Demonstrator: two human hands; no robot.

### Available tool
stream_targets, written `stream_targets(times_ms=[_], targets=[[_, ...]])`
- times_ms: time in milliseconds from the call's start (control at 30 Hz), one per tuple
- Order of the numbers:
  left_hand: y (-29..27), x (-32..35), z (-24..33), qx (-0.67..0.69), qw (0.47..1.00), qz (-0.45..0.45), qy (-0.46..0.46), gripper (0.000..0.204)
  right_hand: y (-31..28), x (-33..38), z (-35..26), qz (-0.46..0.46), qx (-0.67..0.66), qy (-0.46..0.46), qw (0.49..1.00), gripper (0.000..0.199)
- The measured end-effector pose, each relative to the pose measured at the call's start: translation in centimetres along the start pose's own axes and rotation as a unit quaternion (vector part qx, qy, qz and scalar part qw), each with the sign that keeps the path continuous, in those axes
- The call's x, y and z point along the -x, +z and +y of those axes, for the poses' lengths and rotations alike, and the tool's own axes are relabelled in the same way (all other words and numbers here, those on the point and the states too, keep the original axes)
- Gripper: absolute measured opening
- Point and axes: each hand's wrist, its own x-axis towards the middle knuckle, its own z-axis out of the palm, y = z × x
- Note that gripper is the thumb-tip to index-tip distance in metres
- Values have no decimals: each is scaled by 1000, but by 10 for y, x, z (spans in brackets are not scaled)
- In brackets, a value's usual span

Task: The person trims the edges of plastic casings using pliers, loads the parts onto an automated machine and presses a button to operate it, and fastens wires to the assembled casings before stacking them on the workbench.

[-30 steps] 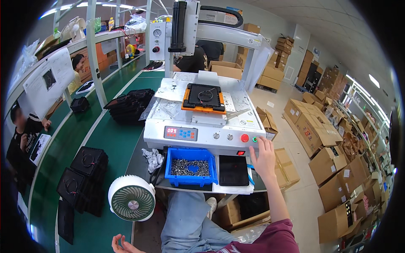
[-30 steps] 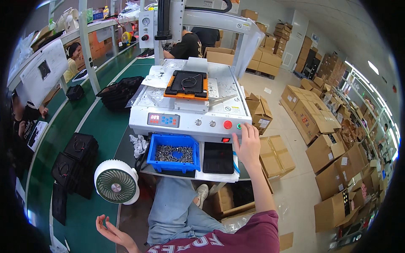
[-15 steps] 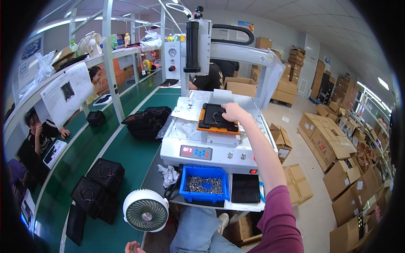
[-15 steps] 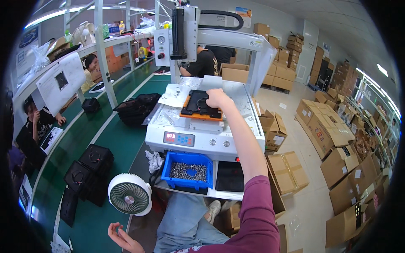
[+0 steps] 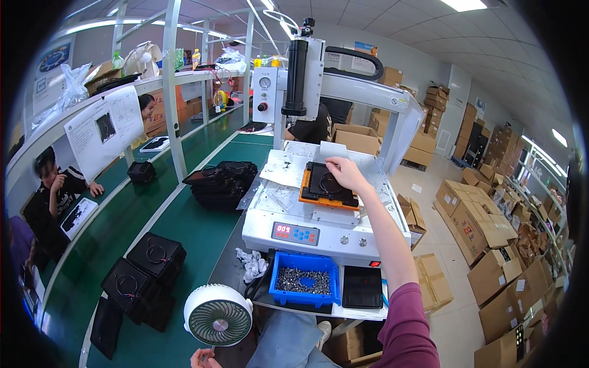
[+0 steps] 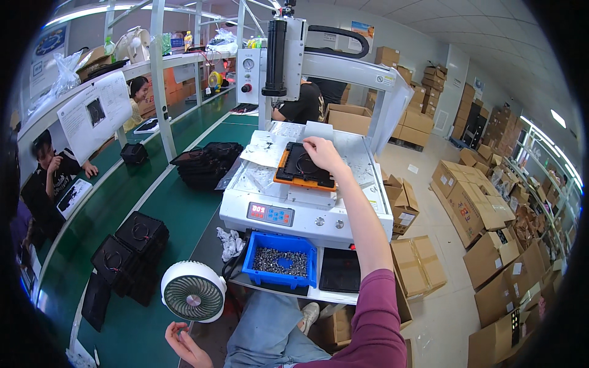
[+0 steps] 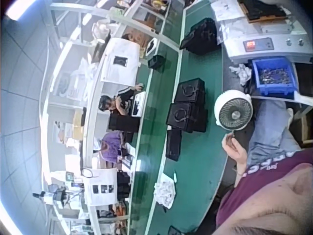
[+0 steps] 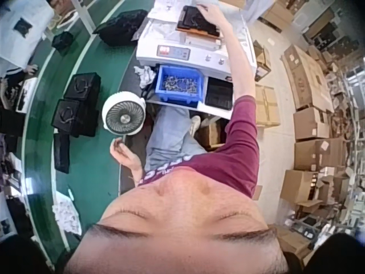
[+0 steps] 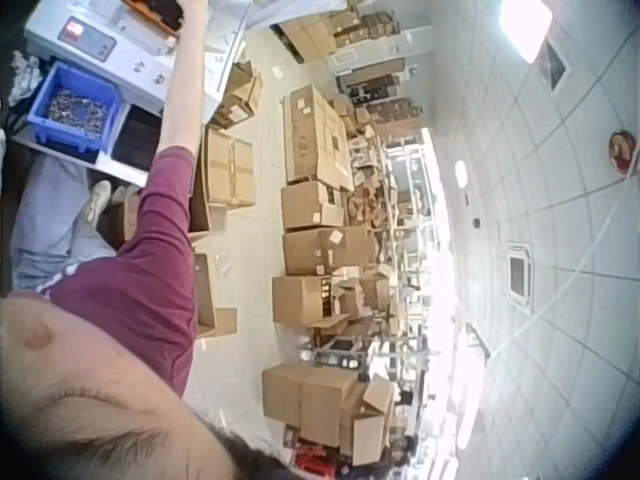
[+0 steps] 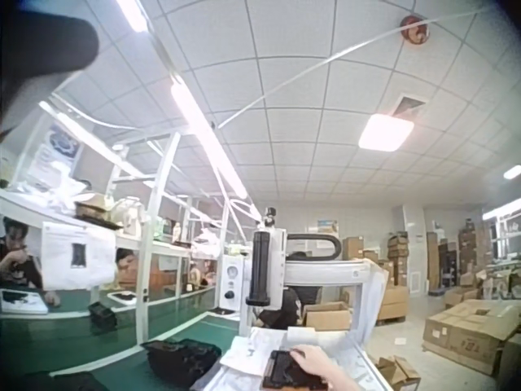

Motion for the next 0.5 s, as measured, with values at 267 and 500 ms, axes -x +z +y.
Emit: stream_targets(times_ms=[267, 500], targets=[[-3, 1, 0, 3, 1000, -1, -17, 25, 1, -10, 8, 6, -57, 62, 996, 29], [-2, 6, -4, 9, 999, -25, -22, 25, -19, 13, -8, 30, 60, -3, 998, 29]])
